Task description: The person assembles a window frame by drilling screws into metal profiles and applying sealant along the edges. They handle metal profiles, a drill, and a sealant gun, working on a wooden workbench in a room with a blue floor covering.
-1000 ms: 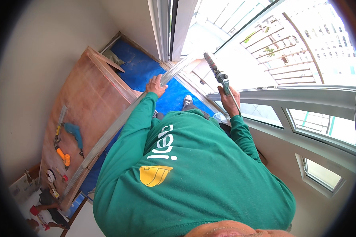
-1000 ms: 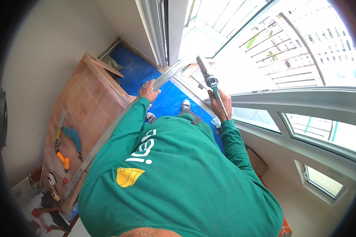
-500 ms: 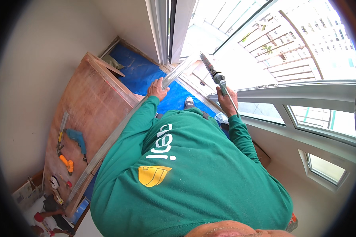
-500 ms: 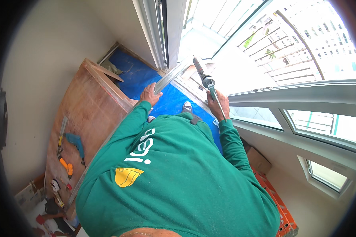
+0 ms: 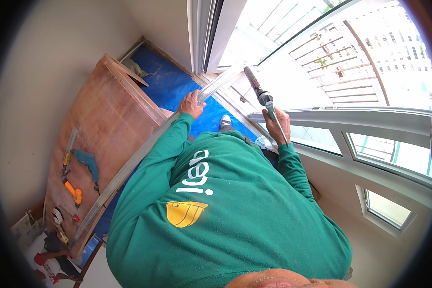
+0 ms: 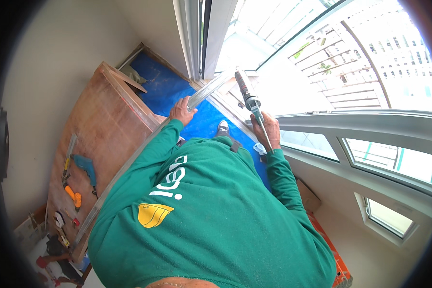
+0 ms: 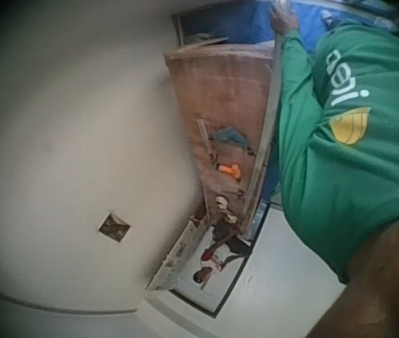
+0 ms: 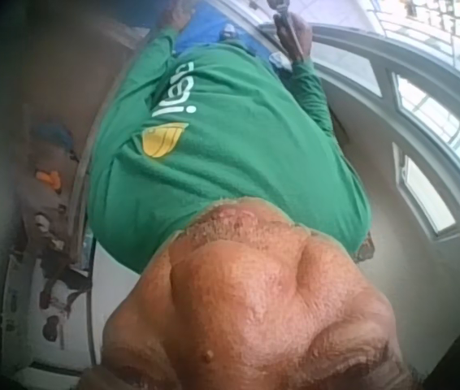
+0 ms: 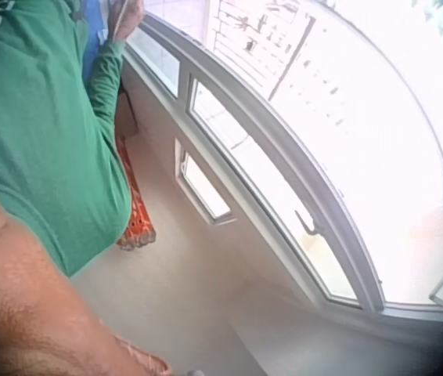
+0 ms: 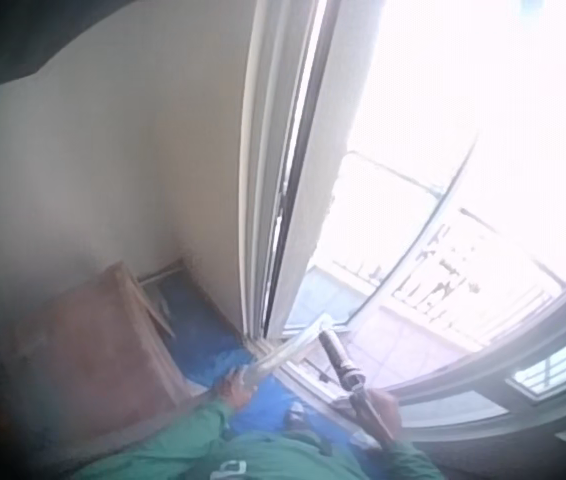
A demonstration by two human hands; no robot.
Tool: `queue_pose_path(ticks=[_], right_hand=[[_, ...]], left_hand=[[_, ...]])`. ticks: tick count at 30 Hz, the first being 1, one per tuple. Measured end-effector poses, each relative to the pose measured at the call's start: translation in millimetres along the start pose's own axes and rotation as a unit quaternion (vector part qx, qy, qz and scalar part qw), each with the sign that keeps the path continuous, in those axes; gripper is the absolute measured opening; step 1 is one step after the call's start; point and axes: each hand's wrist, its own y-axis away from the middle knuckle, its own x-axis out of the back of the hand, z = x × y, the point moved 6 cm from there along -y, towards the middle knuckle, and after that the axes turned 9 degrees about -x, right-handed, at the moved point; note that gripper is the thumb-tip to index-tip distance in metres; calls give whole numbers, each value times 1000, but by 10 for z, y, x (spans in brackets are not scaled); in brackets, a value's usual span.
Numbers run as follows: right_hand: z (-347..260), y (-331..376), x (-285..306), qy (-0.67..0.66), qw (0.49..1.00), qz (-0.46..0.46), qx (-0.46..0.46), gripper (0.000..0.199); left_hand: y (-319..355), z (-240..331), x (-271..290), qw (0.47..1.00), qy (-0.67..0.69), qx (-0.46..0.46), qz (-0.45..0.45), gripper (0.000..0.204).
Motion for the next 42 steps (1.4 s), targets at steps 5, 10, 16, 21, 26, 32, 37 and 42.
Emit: queue_pose_path(ticks=[5, 10, 16, 21, 26, 32, 37, 42], right_hand=[[-100, 65, 116, 46, 999, 5, 4, 34], [-53, -150, 128, 43, 998, 22, -44, 35], [-24, 2, -46, 49, 998, -32, -34, 31], [-205, 252, -92, 0, 998, -57, 4, 28], [-284, 323, -91, 4, 998, -60, -16, 29], [-351, 287, -24, -6, 998, -48, -41, 28], [-343, 408, -81, 6, 998, -57, -16, 28], [-383, 361, -40, -8, 1000, -25, -11, 30]], left_hand=[[14, -5, -5, 1000, -5, 11, -10, 82], [-5, -9, 9, 1000, -4, 5, -10, 83], [-19, -37, -8, 1000, -12, 7, -7, 83], [2, -83, -16, 1000, 20, 11, -9, 83], [36, -38, 36, 1000, 22, 4, -2, 84], [17, -73, 6, 1000, 16, 0, 6, 84], [13, -65, 4, 1000, 19, 3, 8, 83], [15, -59, 56, 999, 34, 3, -8, 85]])
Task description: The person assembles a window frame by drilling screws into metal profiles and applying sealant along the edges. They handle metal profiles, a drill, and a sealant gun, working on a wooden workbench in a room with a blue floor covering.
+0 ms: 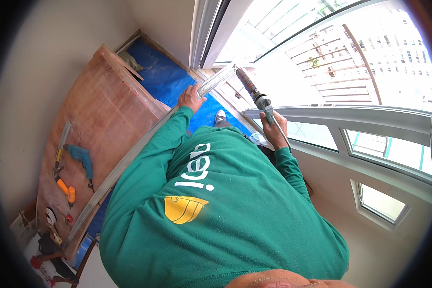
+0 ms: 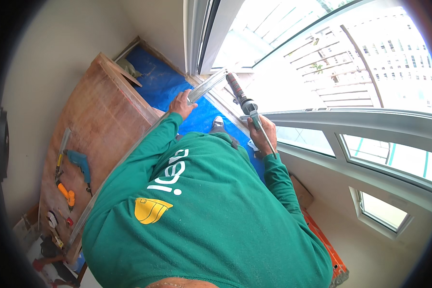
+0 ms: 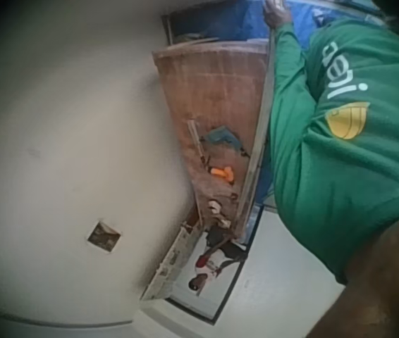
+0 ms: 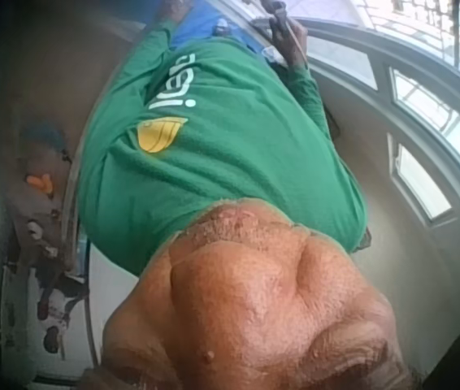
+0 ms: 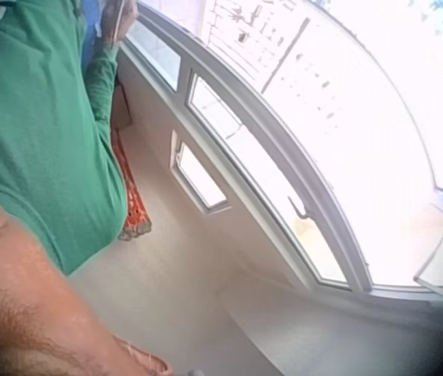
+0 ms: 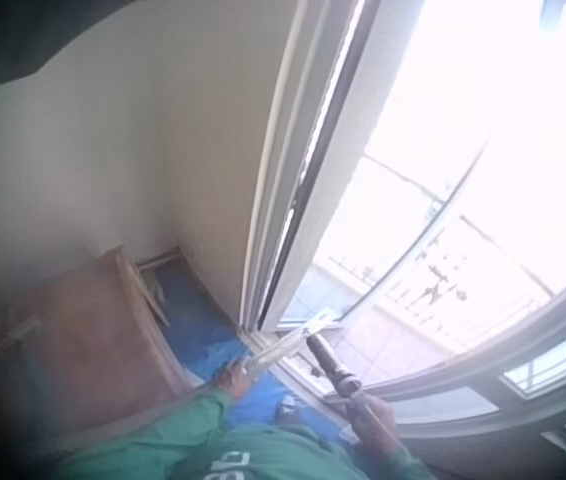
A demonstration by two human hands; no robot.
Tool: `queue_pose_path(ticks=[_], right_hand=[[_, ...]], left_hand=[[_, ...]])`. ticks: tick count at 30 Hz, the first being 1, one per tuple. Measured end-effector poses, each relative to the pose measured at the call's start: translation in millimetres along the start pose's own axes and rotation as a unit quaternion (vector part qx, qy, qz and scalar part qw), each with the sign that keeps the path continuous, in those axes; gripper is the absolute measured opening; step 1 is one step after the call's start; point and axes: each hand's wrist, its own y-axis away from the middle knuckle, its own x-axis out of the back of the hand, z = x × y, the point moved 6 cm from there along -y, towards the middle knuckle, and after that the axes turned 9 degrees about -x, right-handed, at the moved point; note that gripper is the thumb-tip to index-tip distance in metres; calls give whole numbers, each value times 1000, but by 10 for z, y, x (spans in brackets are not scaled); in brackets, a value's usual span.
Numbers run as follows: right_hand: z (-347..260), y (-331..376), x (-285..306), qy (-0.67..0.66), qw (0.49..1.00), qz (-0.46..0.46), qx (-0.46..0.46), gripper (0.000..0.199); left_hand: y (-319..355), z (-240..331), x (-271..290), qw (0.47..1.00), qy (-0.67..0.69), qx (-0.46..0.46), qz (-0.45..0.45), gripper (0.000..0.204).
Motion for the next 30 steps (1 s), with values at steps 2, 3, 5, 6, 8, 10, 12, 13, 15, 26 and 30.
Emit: queue_pose_path(ticks=[2, 3, 5, 6, 8, 10, 12, 13, 15, 26, 30], right_hand=[[47, -65, -19, -1, 1000, 6, -19, 30], [26, -65, -15, -2, 1000, 8, -12, 30], [-37, 10, -31, 7, 1000, -16, -2, 30], [-91, 87, -36, 12, 1000, -28, 0, 30], [-133, 242, -135, 45, 997, -62, 14, 27], [-238, 429, -209, 40, 997, -60, 4, 25], [-281, 516, -288, 26, 998, -56, -8, 23], [-354, 538, -293, 17, 998, -55, -22, 23], [-474, 562, -309, 3, 998, -53, -39, 23], [-523, 759, -368, 42, 995, -85, 13, 24], [-491, 825, -374, 34, 996, -80, 24, 25]], left_hand=[[17, -22, 29, 1000, 2, -3, -6, 87], [35, -52, 24, 1000, 3, -2, -8, 88], [80, -130, 37, 1000, 3, 7, -2, 88], [128, -167, 51, 1000, 3, 12, -1, 88], [215, -252, 96, 1000, -8, 7, -8, 88], [354, -322, 153, 1000, -21, -2, -10, 87], [520, -422, 226, 999, -38, -12, -2, 85], [624, -484, 260, 999, -44, -19, 0, 85], [830, -619, 347, 998, -57, -33, 7, 84], [2183, -1270, 942, 990, -80, -28, 109, 96], [2970, -1636, 1143, 979, -109, 41, 167, 92]])
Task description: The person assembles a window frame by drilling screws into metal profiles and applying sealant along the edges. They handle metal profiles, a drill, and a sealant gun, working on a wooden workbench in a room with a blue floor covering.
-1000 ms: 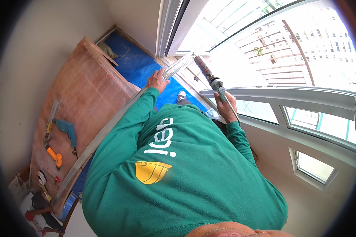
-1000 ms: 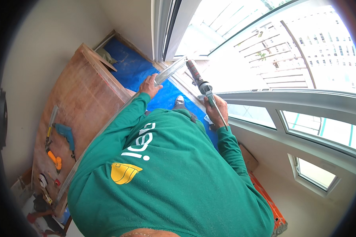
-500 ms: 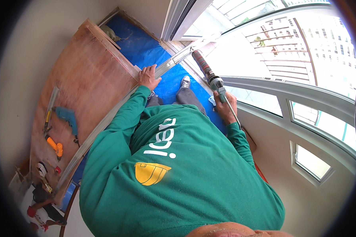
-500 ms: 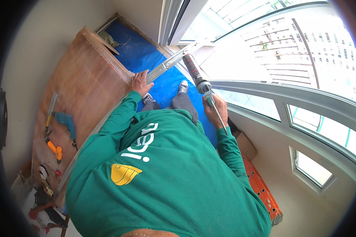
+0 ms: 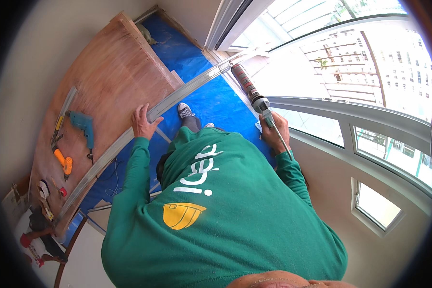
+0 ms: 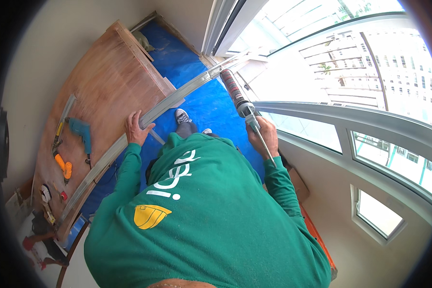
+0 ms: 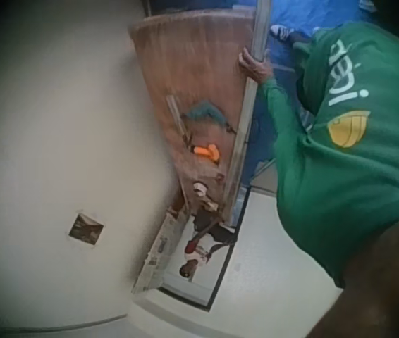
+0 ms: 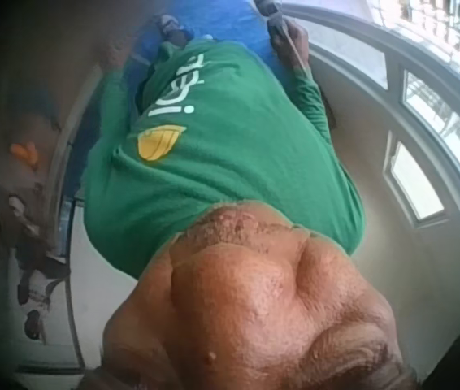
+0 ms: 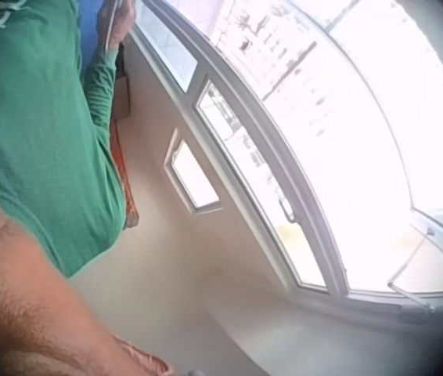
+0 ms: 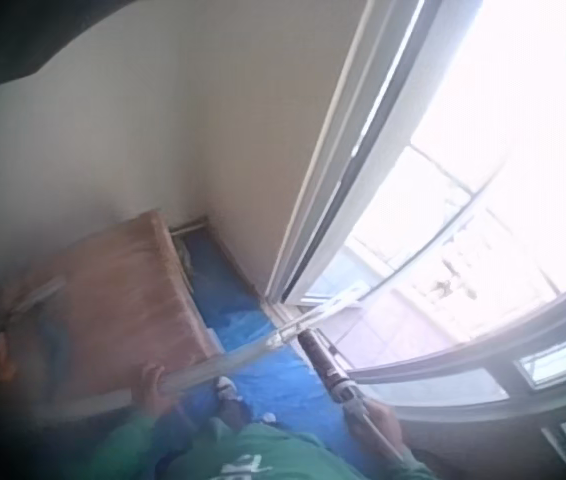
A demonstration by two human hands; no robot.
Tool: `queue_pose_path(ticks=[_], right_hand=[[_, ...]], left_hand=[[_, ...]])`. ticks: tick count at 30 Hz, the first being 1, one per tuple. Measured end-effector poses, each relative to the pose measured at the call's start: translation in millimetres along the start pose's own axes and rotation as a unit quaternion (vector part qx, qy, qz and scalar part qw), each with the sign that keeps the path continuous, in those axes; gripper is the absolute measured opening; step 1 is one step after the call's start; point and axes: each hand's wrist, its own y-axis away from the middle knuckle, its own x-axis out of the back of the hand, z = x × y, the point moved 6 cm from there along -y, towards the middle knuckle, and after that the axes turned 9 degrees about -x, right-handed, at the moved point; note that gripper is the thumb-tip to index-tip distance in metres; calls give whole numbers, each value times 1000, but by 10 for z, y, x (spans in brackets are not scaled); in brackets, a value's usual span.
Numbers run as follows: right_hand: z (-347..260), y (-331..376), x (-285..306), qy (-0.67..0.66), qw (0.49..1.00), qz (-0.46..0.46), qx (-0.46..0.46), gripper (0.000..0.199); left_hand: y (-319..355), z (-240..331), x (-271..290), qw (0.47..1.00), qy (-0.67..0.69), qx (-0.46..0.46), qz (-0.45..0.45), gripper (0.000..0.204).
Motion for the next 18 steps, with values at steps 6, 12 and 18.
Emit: queue_pose_path(ticks=[6, 12, 18], right_hand=[[56, 128, -19, -32, 998, -35, 37, 23], [171, 269, -249, -31, 996, -23, 80, 26], [246, 341, -410, -37, 994, -39, 95, 23]], left_hand=[[942, -748, 306, 992, -60, 99, 41, 87], [1069, -969, 536, 990, 1, 140, -20, 81], [927, -966, 566, 984, 4, 159, -80, 81]])
